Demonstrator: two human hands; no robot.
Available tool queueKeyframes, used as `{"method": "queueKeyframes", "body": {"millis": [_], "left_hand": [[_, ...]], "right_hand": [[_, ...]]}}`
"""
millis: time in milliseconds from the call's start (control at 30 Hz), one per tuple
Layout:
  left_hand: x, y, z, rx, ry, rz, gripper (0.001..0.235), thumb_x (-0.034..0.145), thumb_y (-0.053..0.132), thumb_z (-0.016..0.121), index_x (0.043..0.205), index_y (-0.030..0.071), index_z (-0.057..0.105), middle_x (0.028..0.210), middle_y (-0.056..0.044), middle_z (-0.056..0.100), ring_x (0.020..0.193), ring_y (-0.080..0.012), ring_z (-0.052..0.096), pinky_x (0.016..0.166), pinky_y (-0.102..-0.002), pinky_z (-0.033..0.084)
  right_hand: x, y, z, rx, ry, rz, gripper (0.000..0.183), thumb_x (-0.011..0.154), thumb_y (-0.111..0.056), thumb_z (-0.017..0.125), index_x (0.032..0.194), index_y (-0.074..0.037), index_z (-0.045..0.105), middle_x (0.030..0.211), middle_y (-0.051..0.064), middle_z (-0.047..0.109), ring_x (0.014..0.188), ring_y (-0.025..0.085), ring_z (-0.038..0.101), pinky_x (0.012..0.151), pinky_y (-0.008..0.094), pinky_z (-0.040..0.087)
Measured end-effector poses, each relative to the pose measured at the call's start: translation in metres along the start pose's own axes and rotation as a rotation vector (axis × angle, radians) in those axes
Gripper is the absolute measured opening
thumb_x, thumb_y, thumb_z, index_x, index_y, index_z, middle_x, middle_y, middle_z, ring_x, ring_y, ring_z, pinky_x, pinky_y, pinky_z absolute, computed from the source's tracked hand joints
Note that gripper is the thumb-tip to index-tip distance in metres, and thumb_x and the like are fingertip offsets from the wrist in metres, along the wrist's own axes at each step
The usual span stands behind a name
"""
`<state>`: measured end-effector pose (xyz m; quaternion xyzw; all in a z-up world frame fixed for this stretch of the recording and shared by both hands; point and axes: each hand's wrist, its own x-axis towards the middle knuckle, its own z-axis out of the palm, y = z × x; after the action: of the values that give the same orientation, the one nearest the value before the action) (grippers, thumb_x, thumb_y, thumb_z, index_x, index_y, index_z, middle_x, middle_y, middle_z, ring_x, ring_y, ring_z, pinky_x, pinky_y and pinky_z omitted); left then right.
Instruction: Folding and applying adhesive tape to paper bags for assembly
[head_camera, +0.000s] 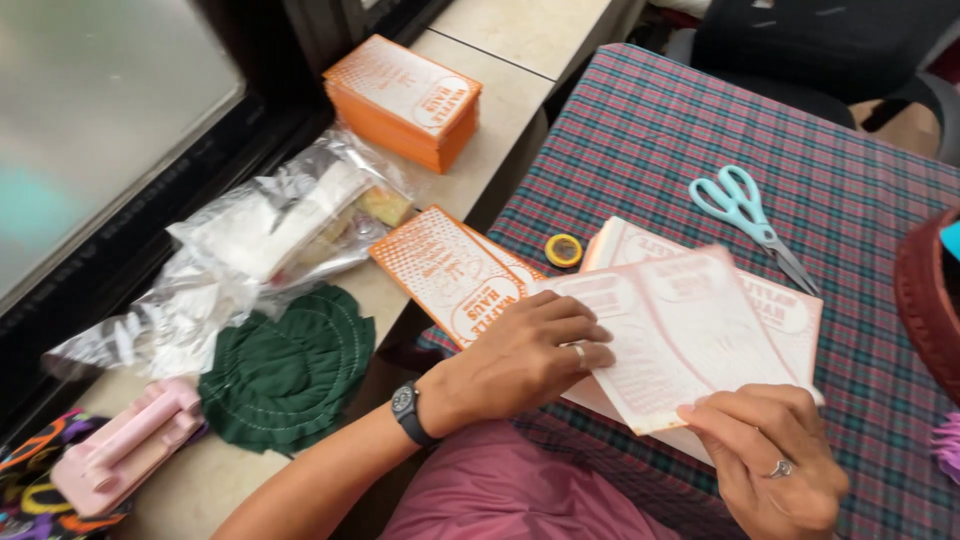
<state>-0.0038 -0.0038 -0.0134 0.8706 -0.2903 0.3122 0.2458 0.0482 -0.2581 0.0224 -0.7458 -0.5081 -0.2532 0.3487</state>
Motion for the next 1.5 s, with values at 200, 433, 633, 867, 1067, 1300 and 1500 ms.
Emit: {"method": "queueKeyframes", "body": {"millis": [200, 433, 633, 867, 1067, 1300, 1500], "left_hand": [[0.01, 0.014, 0.014, -0.083, 0.048, 0.103, 0.015, 0.109, 0.005, 0.054, 0.116, -0.005, 0.064, 0.101, -0.013, 0.067, 0.08, -0.0307, 0.056, 0.068, -0.043, 0.046], [0.043, 0.048, 0.049, 0.244, -0.004, 0.176, 0.015, 0.094, -0.002, 0.058, 0.079, 0.0, 0.059, 0.079, -0.012, 0.052, 0.068, -0.0293, 0.048, 0.06, -0.039, 0.036], [0.054, 0.063, 0.066, 0.363, -0.071, 0.209, 0.033, 0.095, -0.006, 0.054, 0.067, 0.013, 0.053, 0.076, -0.01, 0.051, 0.067, -0.0252, 0.044, 0.059, -0.036, 0.03], [0.057, 0.072, 0.071, 0.434, -0.113, 0.211, 0.035, 0.093, -0.007, 0.051, 0.065, 0.014, 0.051, 0.076, -0.01, 0.051, 0.066, -0.0223, 0.042, 0.059, -0.033, 0.029], [0.055, 0.08, 0.083, 0.326, -0.176, 0.099, 0.03, 0.083, -0.008, 0.058, 0.063, 0.012, 0.048, 0.074, -0.008, 0.048, 0.066, -0.0265, 0.044, 0.059, -0.036, 0.032], [0.064, 0.09, 0.082, 0.232, -0.28, -0.043, 0.027, 0.101, 0.003, 0.058, 0.076, 0.007, 0.067, 0.084, -0.015, 0.053, 0.082, -0.0332, 0.049, 0.064, -0.041, 0.036], [0.066, 0.082, 0.111, 0.111, -0.24, -0.102, 0.022, 0.107, 0.023, 0.06, 0.099, 0.004, 0.065, 0.089, -0.011, 0.057, 0.083, -0.0322, 0.053, 0.068, -0.042, 0.041]], "right_hand": [[-0.004, 0.017, -0.017, -0.073, -0.049, 0.009, 0.009, 0.095, 0.004, 0.066, 0.1, 0.001, 0.073, 0.099, 0.014, 0.069, 0.093, 0.031, 0.064, 0.087, 0.04, 0.053], [-0.037, 0.02, -0.034, -0.241, -0.041, 0.099, 0.014, 0.094, 0.007, 0.072, 0.106, 0.0, 0.076, 0.106, 0.015, 0.071, 0.097, 0.032, 0.067, 0.09, 0.041, 0.055], [-0.055, 0.018, -0.045, -0.261, -0.02, 0.16, 0.018, 0.088, 0.0, 0.079, 0.105, 0.003, 0.074, 0.104, 0.015, 0.072, 0.096, 0.032, 0.068, 0.087, 0.04, 0.059], [-0.065, 0.026, -0.047, -0.257, -0.051, 0.168, 0.01, 0.09, 0.003, 0.074, 0.1, 0.003, 0.075, 0.099, 0.014, 0.07, 0.09, 0.031, 0.068, 0.084, 0.039, 0.059], [-0.079, 0.037, -0.051, -0.253, -0.072, 0.207, 0.012, 0.089, 0.001, 0.076, 0.101, 0.002, 0.075, 0.099, 0.014, 0.066, 0.086, 0.029, 0.064, 0.077, 0.039, 0.054], [-0.075, 0.042, -0.053, -0.135, -0.145, 0.356, 0.008, 0.088, -0.007, 0.075, 0.096, -0.003, 0.074, 0.09, 0.006, 0.066, 0.08, 0.022, 0.061, 0.077, 0.037, 0.048], [-0.065, 0.043, -0.056, -0.061, -0.197, 0.414, 0.006, 0.087, -0.004, 0.075, 0.092, -0.005, 0.072, 0.086, 0.005, 0.065, 0.078, 0.02, 0.061, 0.078, 0.034, 0.048]]}}
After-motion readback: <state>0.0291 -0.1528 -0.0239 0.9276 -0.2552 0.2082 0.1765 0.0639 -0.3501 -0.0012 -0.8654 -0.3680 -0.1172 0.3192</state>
